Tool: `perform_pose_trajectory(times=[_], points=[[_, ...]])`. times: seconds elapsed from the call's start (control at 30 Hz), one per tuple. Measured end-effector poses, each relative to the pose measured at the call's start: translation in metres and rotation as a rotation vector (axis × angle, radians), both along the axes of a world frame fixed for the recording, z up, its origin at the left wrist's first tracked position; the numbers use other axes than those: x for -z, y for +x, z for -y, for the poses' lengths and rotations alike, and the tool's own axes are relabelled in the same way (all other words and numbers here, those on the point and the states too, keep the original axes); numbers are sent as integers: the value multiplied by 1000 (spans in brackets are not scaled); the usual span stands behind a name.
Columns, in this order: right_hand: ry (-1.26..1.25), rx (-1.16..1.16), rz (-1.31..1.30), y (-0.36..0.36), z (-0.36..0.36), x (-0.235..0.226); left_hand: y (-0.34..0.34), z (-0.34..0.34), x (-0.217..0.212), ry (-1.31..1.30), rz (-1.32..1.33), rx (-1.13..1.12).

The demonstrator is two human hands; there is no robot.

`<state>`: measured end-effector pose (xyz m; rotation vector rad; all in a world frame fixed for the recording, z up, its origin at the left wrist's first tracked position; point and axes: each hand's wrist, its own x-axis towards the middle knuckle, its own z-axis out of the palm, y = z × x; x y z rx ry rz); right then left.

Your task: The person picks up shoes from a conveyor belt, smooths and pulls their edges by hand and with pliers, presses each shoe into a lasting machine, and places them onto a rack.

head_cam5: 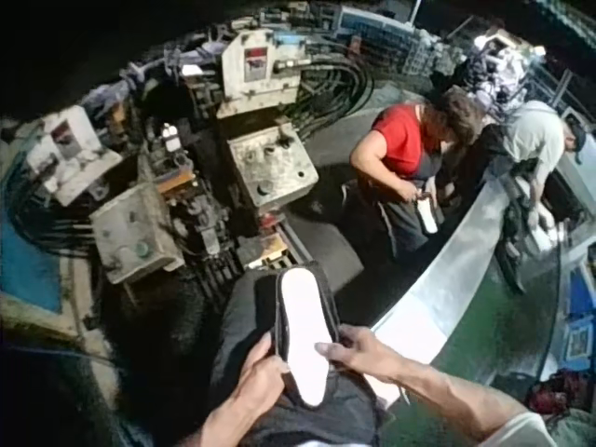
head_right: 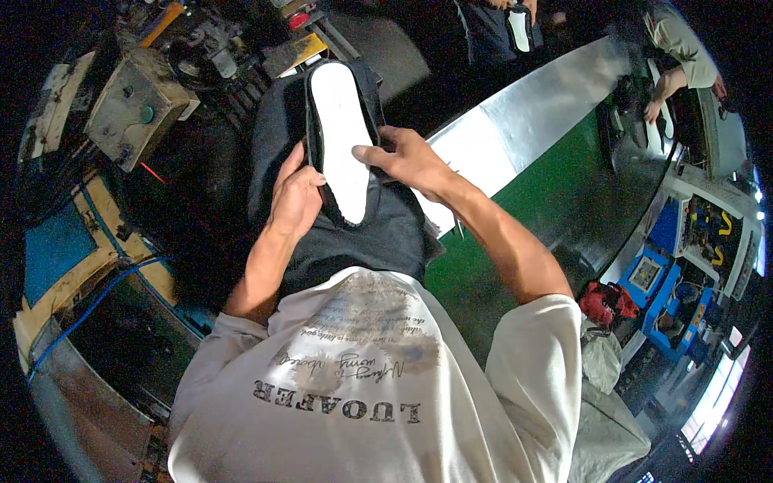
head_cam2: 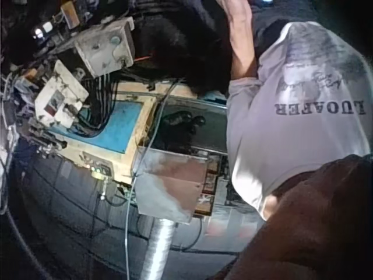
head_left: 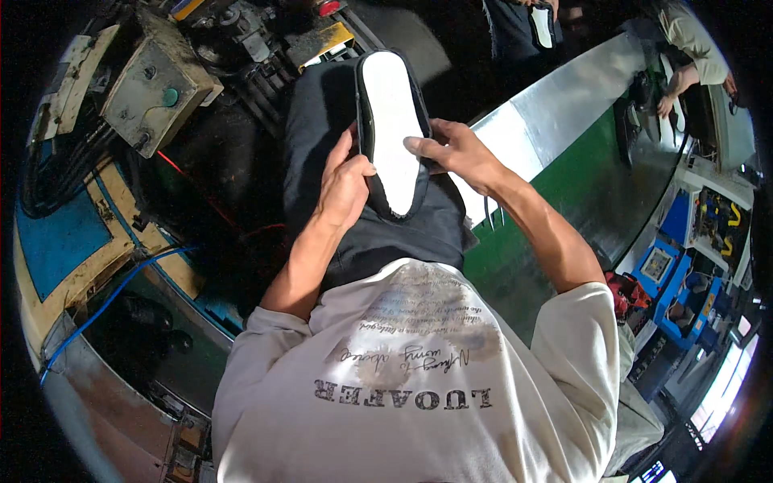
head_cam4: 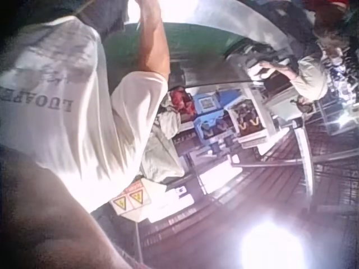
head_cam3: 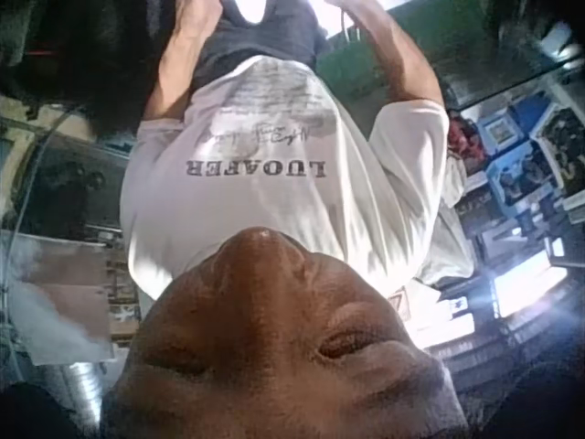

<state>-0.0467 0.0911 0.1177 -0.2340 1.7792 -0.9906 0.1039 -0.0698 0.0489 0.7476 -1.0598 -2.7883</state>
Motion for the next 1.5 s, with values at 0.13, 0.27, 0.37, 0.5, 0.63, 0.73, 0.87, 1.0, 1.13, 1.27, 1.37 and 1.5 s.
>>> perform_pose_trajectory(times=[0.13, 0.27, 0.37, 0.5, 0.63, 0.73, 0.87, 1.0, 1.13, 1.27, 1.37, 1.5], points=[[1, 69, 51, 2, -7, 15, 0, 2, 2, 39, 55, 0], [-12, 29, 154, -3, -10, 10, 1, 3, 2, 16, 51, -1], [-21, -53, 201, -3, -2, -9, 7, 3, 3, 23, 75, -3], [-92, -92, 116, -2, -14, 11, 20, 1, -5, -17, 30, 17], [-89, -159, 34, 5, -18, -6, -2, 56, -5, -27, -24, 210], [-93, -254, -189, 15, -21, 8, -50, 89, 3, -14, -19, 157], [-205, -62, -301, 7, 11, 14, -74, 84, 8, -157, -15, 166], [-336, 132, -192, -9, 50, 36, -81, 82, -2, -345, -19, 249], [-422, 235, -46, -7, 58, 29, -79, 74, -2, -555, -17, 144], [-456, 236, -196, -2, 63, 44, -73, 65, -6, -619, -2, 33], [-471, 225, -241, 2, 65, 46, -70, 64, -2, -770, 2, -7], [-457, 229, -259, 3, 65, 54, -72, 66, -6, -805, 7, 12]])
